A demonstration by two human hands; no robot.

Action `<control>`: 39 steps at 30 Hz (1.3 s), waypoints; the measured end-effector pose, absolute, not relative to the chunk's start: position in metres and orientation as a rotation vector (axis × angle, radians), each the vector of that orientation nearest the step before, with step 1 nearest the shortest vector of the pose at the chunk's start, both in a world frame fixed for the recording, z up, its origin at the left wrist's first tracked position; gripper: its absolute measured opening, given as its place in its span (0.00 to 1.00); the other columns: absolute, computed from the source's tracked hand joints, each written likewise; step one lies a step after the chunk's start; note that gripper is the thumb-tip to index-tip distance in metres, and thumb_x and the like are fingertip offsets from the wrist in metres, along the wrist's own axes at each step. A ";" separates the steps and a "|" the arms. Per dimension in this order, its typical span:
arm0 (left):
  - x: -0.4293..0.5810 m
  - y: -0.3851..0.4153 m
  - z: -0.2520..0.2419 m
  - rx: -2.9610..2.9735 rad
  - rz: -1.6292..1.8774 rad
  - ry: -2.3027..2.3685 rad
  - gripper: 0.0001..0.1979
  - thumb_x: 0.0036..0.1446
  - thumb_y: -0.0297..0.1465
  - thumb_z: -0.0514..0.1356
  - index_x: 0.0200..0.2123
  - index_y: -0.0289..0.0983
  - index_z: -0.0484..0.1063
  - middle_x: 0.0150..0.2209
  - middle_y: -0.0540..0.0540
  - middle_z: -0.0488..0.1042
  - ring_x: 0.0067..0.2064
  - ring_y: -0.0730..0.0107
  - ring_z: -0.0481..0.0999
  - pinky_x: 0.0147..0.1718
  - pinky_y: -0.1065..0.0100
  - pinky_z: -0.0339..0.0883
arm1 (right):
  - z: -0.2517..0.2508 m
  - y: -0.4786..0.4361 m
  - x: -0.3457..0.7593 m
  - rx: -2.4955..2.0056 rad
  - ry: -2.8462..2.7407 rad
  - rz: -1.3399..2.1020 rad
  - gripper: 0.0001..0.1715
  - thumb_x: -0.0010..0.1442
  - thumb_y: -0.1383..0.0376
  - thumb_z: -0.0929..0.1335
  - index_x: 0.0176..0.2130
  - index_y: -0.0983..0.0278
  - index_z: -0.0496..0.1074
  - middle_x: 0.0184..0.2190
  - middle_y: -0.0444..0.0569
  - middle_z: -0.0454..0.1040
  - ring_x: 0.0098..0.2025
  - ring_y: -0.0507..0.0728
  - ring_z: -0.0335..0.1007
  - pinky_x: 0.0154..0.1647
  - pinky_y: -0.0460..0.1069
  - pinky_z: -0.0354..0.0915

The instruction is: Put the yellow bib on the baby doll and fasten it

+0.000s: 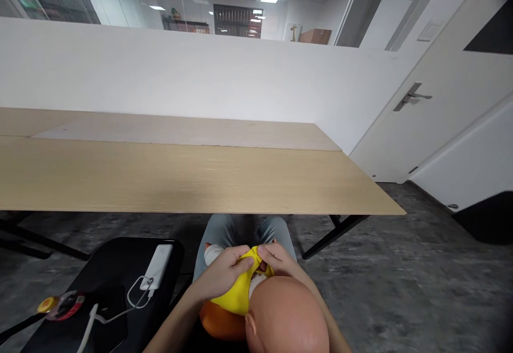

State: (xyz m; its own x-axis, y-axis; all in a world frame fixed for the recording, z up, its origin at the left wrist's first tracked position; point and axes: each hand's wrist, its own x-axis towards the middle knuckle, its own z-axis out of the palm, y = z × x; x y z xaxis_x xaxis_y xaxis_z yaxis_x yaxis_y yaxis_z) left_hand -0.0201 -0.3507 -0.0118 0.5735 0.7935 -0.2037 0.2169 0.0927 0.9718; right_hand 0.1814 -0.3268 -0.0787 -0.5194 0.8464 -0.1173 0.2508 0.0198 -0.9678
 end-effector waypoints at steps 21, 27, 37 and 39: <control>-0.025 -0.355 -0.019 0.996 0.524 0.864 0.11 0.56 0.36 0.59 0.41 0.37 0.68 0.35 0.50 0.72 0.34 0.72 0.69 0.34 0.71 0.59 | -0.083 -0.331 0.177 -1.188 -1.684 1.413 0.39 0.63 0.38 0.56 0.24 0.67 0.67 0.23 0.50 0.72 0.26 0.52 0.66 0.33 0.47 0.60; -0.024 -0.355 -0.018 0.988 0.536 0.878 0.10 0.56 0.36 0.59 0.40 0.38 0.68 0.36 0.51 0.72 0.36 0.72 0.70 0.36 0.70 0.60 | -0.086 -0.331 0.174 -1.184 -1.635 1.345 0.37 0.63 0.39 0.58 0.24 0.66 0.68 0.22 0.49 0.71 0.26 0.52 0.65 0.32 0.47 0.60; -0.033 -0.354 -0.012 1.131 0.546 0.840 0.26 0.57 0.31 0.57 0.60 0.46 0.64 0.54 0.47 0.72 0.48 0.64 0.72 0.49 0.64 0.62 | -0.086 -0.330 0.179 -1.201 -1.319 1.380 0.35 0.62 0.40 0.61 0.24 0.67 0.64 0.21 0.47 0.65 0.23 0.49 0.58 0.25 0.45 0.53; -0.034 -0.354 -0.016 1.174 0.570 0.839 0.23 0.58 0.32 0.57 0.58 0.45 0.68 0.58 0.47 0.70 0.54 0.61 0.70 0.53 0.61 0.60 | -0.084 -0.331 0.180 -1.193 -1.312 1.423 0.34 0.62 0.40 0.62 0.24 0.67 0.64 0.21 0.47 0.65 0.23 0.49 0.58 0.25 0.46 0.53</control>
